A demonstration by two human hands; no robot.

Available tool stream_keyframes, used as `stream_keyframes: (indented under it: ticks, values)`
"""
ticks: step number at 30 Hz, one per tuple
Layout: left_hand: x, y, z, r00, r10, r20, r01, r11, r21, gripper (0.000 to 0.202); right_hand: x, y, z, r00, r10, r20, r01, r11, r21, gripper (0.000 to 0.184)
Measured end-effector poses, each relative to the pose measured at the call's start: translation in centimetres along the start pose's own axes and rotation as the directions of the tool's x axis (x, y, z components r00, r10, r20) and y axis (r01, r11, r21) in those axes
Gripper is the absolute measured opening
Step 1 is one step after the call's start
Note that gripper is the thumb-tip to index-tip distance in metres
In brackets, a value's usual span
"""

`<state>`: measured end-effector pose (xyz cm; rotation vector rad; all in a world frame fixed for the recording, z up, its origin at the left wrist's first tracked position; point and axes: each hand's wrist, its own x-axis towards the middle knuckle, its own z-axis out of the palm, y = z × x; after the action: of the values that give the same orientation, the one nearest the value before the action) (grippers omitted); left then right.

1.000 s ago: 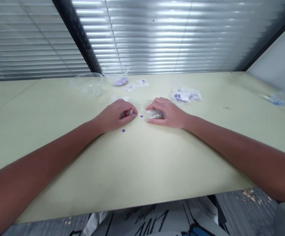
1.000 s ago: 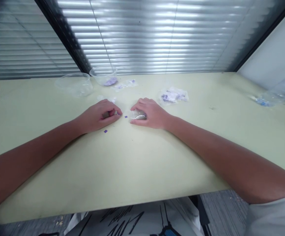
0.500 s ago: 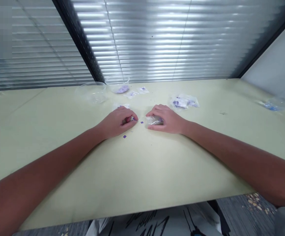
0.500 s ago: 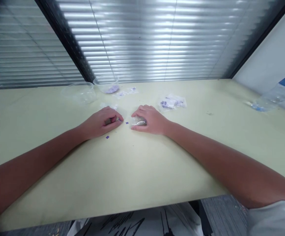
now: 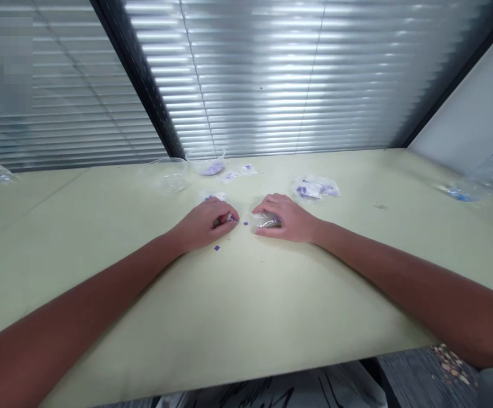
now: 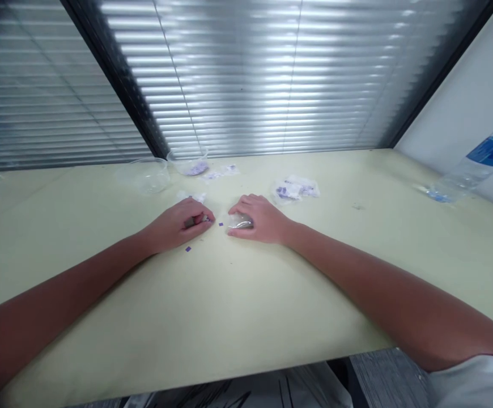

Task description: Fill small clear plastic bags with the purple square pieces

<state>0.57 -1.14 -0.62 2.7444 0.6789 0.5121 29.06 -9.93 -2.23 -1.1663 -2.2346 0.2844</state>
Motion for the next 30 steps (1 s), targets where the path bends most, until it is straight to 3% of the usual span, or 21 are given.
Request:
stream_keyframes:
  ticks: [30]
  values:
    - [-0.09,0.53,-0.35,1.0,-0.007,0.005,0.007,1.0,-0.016,0.024,0.1,-0.24,0.25,1.0,0.0,-0.011,0.0,1.0,0.022,0.038]
